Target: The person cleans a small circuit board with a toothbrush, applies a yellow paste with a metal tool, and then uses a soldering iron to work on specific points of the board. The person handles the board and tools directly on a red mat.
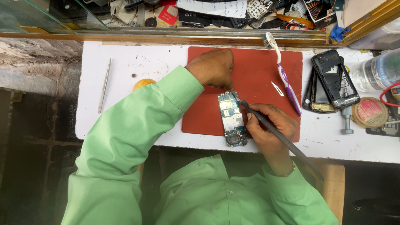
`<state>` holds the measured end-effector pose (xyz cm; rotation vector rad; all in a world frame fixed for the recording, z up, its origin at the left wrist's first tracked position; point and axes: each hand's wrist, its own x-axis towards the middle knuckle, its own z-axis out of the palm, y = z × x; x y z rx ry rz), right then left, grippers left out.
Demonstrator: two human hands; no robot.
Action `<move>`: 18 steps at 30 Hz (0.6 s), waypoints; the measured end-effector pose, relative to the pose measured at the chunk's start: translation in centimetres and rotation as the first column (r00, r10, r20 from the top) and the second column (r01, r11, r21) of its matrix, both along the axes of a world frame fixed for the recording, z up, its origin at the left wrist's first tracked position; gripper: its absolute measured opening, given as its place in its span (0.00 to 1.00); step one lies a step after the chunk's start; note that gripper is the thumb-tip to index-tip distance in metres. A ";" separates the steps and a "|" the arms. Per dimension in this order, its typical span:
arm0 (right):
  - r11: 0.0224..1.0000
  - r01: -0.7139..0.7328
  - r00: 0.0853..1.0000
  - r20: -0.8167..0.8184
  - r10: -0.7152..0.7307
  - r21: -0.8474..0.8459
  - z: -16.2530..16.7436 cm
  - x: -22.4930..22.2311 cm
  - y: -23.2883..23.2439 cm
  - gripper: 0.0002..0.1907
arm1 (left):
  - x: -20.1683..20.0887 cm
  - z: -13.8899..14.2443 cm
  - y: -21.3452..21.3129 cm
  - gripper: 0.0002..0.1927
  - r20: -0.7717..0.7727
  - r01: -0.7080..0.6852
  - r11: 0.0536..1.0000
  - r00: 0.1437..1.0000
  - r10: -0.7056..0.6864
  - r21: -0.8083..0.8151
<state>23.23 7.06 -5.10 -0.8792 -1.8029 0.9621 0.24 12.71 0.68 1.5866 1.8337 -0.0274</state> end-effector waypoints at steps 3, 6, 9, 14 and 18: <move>1.000 -0.001 1.000 -0.005 0.001 0.009 0.0 -0.1 0.0 0.09 | -0.2 -0.2 0.1 0.11 0.024 0.012 1.000 1.000 -0.012 0.003; 0.999 -0.008 1.000 -0.004 0.008 0.042 0.2 -0.1 0.0 0.09 | -0.6 -0.5 0.1 0.12 0.057 0.025 1.000 0.998 -0.025 0.004; 0.999 -0.013 1.000 0.016 0.012 0.047 0.5 -0.2 -0.1 0.09 | -1.0 -0.8 0.2 0.12 0.115 0.020 1.000 0.993 -0.021 0.010; 0.993 -0.038 0.999 0.000 0.038 0.112 0.9 -0.4 -0.4 0.09 | -1.0 -1.1 0.3 0.12 0.123 0.024 1.000 0.992 -0.025 0.008; 0.981 -0.038 0.997 0.072 0.025 0.188 1.3 -0.6 -0.5 0.10 | -0.9 -1.0 0.2 0.11 0.095 0.028 1.000 0.995 -0.029 0.012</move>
